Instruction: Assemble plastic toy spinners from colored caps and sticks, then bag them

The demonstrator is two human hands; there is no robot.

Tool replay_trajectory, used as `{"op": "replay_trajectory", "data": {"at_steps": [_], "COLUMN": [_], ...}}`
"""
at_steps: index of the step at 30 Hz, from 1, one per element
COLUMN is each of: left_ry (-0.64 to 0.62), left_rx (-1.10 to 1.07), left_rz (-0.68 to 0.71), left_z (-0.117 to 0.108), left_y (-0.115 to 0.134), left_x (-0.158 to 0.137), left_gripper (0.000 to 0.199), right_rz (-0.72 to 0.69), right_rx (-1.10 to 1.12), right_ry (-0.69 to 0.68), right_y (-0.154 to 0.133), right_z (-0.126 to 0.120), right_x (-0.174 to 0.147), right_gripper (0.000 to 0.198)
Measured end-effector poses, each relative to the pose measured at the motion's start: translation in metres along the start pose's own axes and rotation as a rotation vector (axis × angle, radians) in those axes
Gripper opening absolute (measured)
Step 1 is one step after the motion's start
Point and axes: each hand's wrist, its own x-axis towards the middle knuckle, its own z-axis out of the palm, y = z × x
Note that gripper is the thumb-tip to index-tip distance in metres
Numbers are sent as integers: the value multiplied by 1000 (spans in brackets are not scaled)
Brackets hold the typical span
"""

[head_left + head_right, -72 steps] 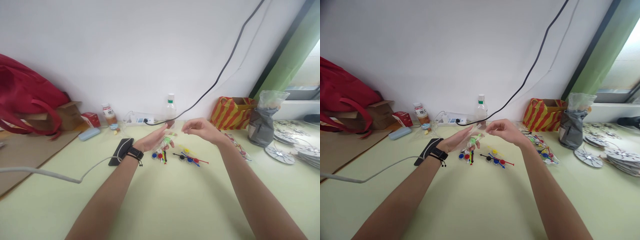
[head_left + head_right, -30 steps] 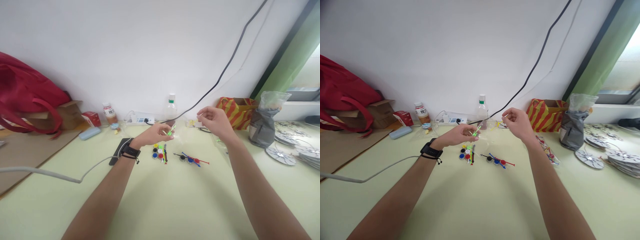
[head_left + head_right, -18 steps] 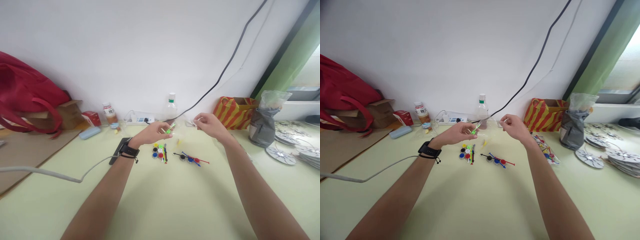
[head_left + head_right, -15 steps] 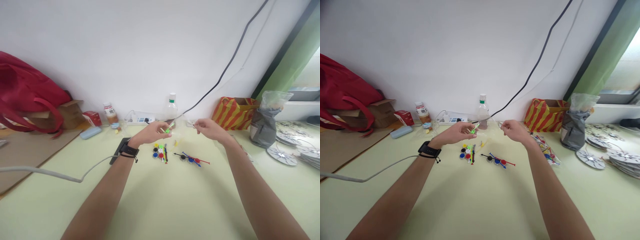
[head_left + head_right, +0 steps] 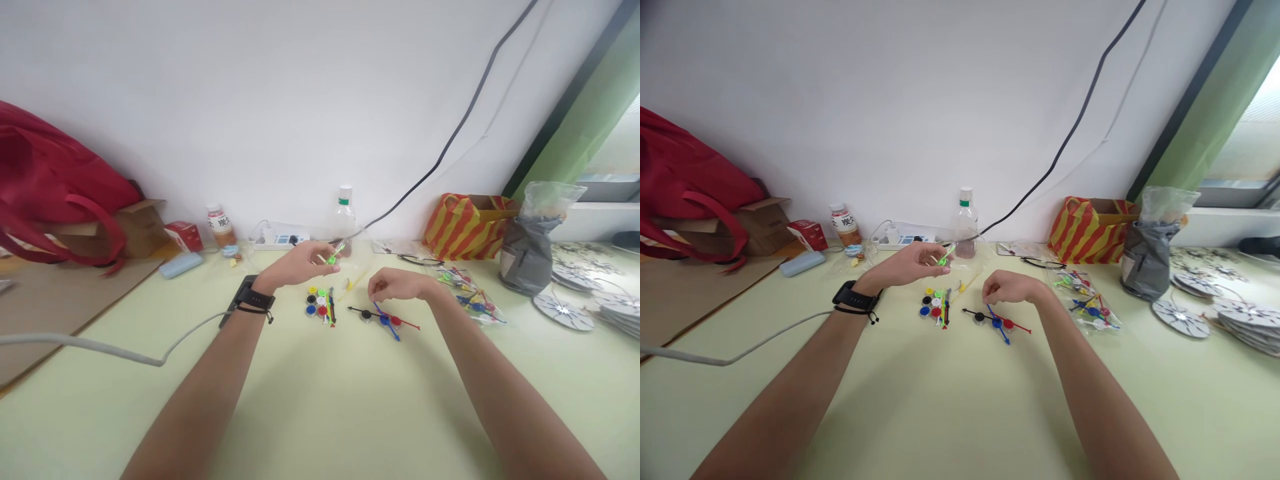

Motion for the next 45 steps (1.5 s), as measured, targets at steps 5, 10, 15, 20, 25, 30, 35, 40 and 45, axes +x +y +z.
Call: {"op": "replay_trajectory", "data": {"at_steps": [5, 10, 15, 20, 25, 30, 35, 40, 45], "left_ry": [-7, -21, -17, -15, -13, -24, -25, -35, -57], "left_rx": [-8, -8, 3, 10, 24, 24, 32, 39, 30], "left_rz": [-15, -24, -19, -15, -16, -4, -6, -18, 5], "left_z": [-1, -3, -3, -2, -2, -1, 0, 0, 2], "left_y": [1, 3, 3, 3, 4, 5, 8, 10, 12], "left_x": [-1, -2, -2, -2, -2, -2, -3, -3, -2], "left_gripper": [36, 34, 33, 32, 32, 34, 34, 36, 36], "right_rz": [29, 88, 53, -55, -130, -140, -195, -269, -132], "right_rx": [273, 486, 542, 468, 383, 258, 289, 359, 187], "right_ry": [-82, 91, 289, 452, 561, 696, 880, 1046, 882], "right_y": [2, 3, 4, 1, -13, -33, -42, -42, -53], "right_z": [-22, -37, -50, -55, -52, -45, -40, -40, -32], "right_x": [-33, -61, -85, -98, -96, -88, -81, -74, -65], "right_gripper": [27, 42, 42, 33, 28, 17, 14, 15, 18]}}
